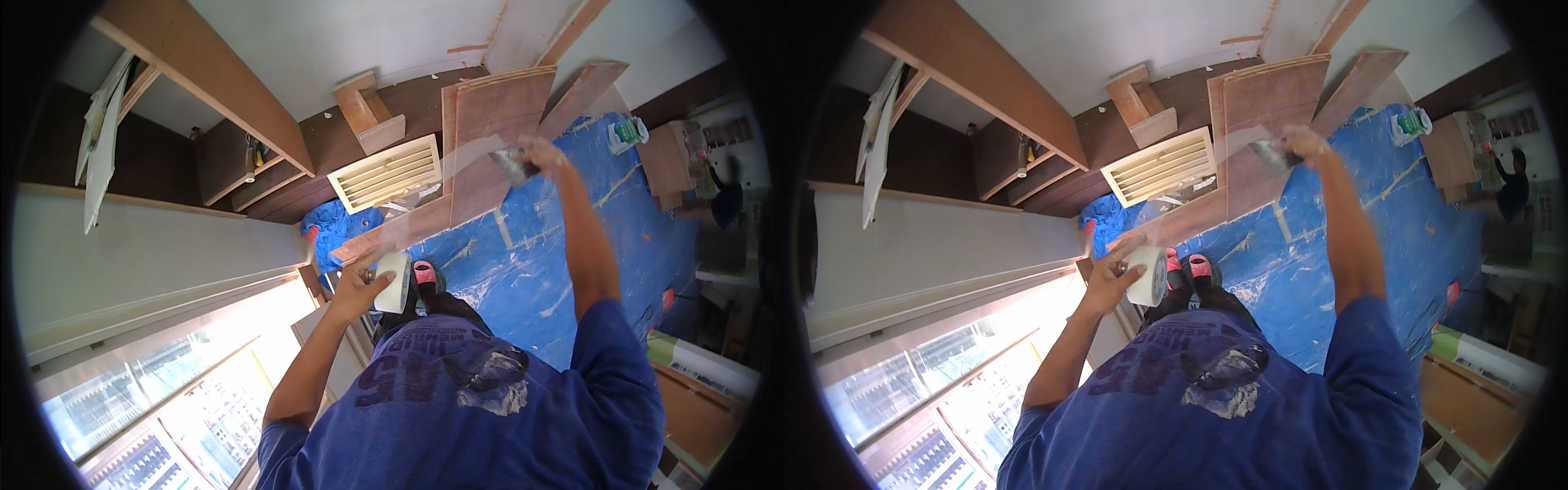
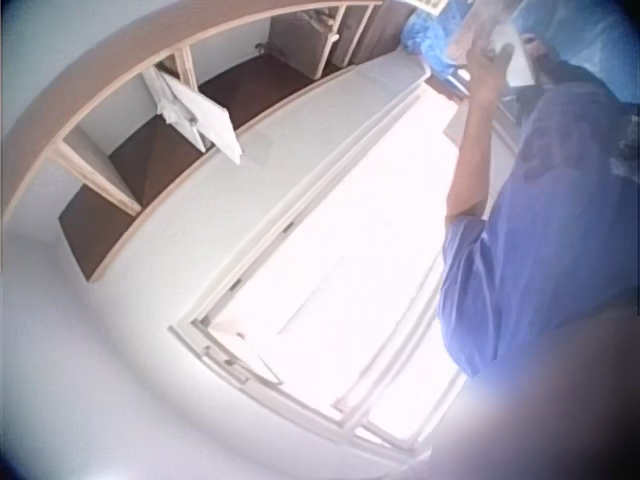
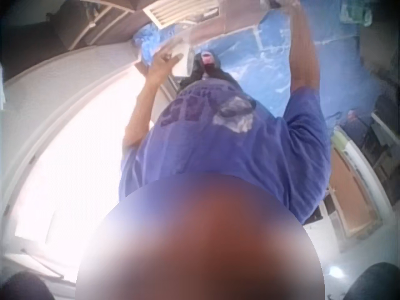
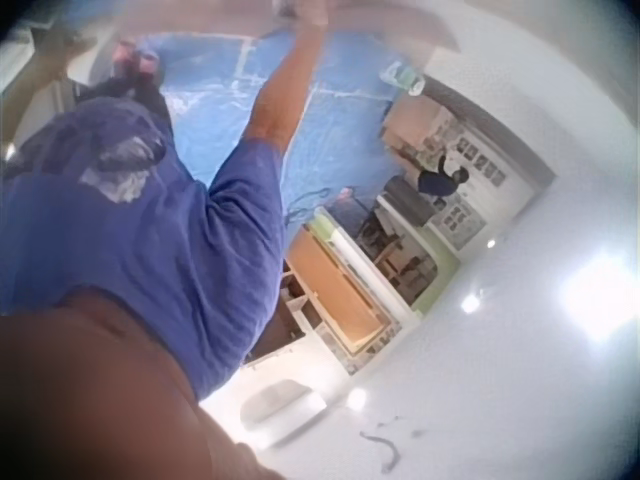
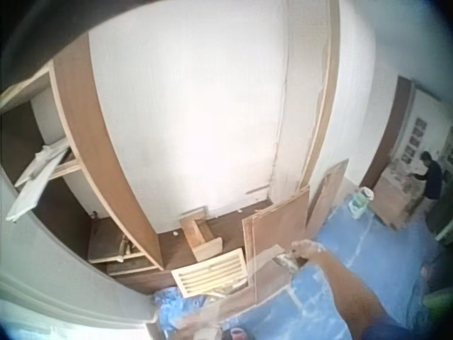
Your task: The person applies joint compound to ceiling seams using a putty knife and taping knife, then embeds joint tape into the wet compound. They repeatedly reload compound from a shelf and smooth the taped seams.
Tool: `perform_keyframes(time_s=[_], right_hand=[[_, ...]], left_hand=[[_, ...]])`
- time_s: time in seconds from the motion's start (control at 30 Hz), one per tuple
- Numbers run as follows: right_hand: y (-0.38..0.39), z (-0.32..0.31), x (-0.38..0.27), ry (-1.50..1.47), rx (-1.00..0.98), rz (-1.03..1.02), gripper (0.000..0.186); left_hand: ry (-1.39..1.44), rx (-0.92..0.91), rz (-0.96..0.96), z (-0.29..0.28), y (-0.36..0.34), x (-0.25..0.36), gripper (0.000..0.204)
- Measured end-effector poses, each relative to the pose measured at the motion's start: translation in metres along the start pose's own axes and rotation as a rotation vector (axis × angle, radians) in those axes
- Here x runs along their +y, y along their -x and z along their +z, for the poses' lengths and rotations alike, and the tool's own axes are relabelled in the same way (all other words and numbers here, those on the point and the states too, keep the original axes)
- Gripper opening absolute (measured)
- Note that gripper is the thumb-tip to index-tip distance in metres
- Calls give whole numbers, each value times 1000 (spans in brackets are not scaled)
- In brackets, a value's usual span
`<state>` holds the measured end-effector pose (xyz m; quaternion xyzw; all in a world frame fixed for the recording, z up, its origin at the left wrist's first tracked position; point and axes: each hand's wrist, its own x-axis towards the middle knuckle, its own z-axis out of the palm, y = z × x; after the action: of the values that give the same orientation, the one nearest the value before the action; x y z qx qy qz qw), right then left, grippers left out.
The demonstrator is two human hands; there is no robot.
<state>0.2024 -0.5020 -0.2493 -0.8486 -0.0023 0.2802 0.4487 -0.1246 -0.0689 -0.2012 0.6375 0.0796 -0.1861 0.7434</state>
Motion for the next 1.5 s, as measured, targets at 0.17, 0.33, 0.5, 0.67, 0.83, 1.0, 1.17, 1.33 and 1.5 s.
perform_keyframes(time_s=[0.17, 0.33, 0.5, 0.67, 0.83, 1.0, 1.17, 1.33, 1.5], right_hand=[[95, 121, -35, -849, -111, -29, 22], [170, 187, -153, 379, 34, -781, 23], [172, 212, -193, 783, -95, -1144, 48], [164, 217, -202, 941, -202, -1142, 54], [164, 225, -205, 957, -193, -1193, 54], [173, 232, -214, 925, -168, -1184, 57], [167, 232, -220, 954, -156, -1212, 59], [174, 228, -226, 1080, -193, -1084, 54], [152, 187, -172, 1289, -140, -876, 48]], left_hand=[[-329, 226, 240, -4, -11, -2, 56], [-393, 341, 297, -4, -26, -1, 59], [-444, 388, 430, -2, -33, -3, 59], [-284, 395, 367, -1, -30, 14, 59], [-270, 420, 445, -4, -31, 11, 58], [-342, 439, 500, -11, -28, 17, 57], [-248, 431, 522, -7, -34, 15, 57], [-235, 370, 461, -8, -41, 11, 59], [-231, 311, 406, -28, -36, 35, 71]])
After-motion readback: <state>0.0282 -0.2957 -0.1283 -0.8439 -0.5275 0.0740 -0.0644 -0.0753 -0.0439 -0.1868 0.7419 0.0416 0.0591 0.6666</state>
